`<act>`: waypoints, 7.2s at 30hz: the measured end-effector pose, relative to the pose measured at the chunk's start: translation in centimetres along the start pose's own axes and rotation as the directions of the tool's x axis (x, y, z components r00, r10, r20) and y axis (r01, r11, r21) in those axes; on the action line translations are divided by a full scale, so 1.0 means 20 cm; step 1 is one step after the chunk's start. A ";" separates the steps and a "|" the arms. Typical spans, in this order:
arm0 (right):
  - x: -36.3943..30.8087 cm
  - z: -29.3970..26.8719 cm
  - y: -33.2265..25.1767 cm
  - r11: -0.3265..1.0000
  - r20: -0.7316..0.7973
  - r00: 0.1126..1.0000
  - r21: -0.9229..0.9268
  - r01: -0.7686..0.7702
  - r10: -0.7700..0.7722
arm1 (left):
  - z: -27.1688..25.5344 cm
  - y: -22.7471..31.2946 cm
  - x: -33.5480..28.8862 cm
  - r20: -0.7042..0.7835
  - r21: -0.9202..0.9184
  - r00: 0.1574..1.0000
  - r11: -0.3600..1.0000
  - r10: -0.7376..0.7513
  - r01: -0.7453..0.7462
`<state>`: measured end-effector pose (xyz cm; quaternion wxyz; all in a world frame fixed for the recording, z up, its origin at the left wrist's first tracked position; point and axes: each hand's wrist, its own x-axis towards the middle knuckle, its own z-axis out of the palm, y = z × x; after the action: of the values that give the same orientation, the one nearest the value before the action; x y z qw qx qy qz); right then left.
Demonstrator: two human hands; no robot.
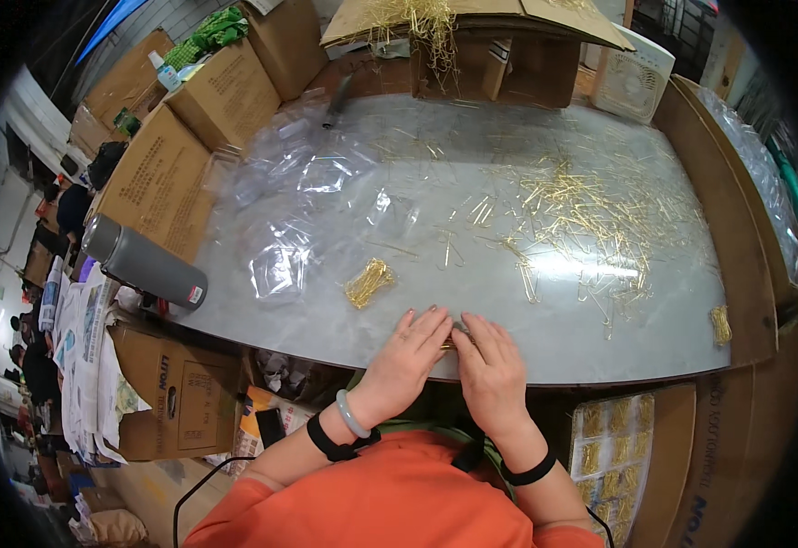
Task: Gather and sort small gold-colored metal pieces into small plastic bags on an assembly table.
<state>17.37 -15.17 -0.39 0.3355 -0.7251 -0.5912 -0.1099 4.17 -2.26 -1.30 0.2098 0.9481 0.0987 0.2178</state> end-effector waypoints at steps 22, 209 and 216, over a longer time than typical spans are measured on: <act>-0.02 0.04 -0.06 0.996 0.034 0.999 -0.083 -0.036 0.039 | -0.46 -0.25 -0.08 0.144 -0.663 0.509 0.300 -0.849 0.686; 0.08 0.07 -0.17 0.940 -0.056 0.969 -0.237 -0.247 0.241 | -0.12 -0.10 -0.03 -0.283 -0.127 0.959 0.990 0.015 -0.053; 0.07 0.06 -0.16 0.953 0.010 0.964 -0.160 -0.259 0.264 | -0.14 -0.07 0.01 -0.142 0.033 0.975 0.985 0.171 -0.168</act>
<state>14.46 -13.01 0.69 0.2793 -0.8229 -0.4848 -0.0994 2.93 0.00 0.34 0.1731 0.9368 0.0347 0.3020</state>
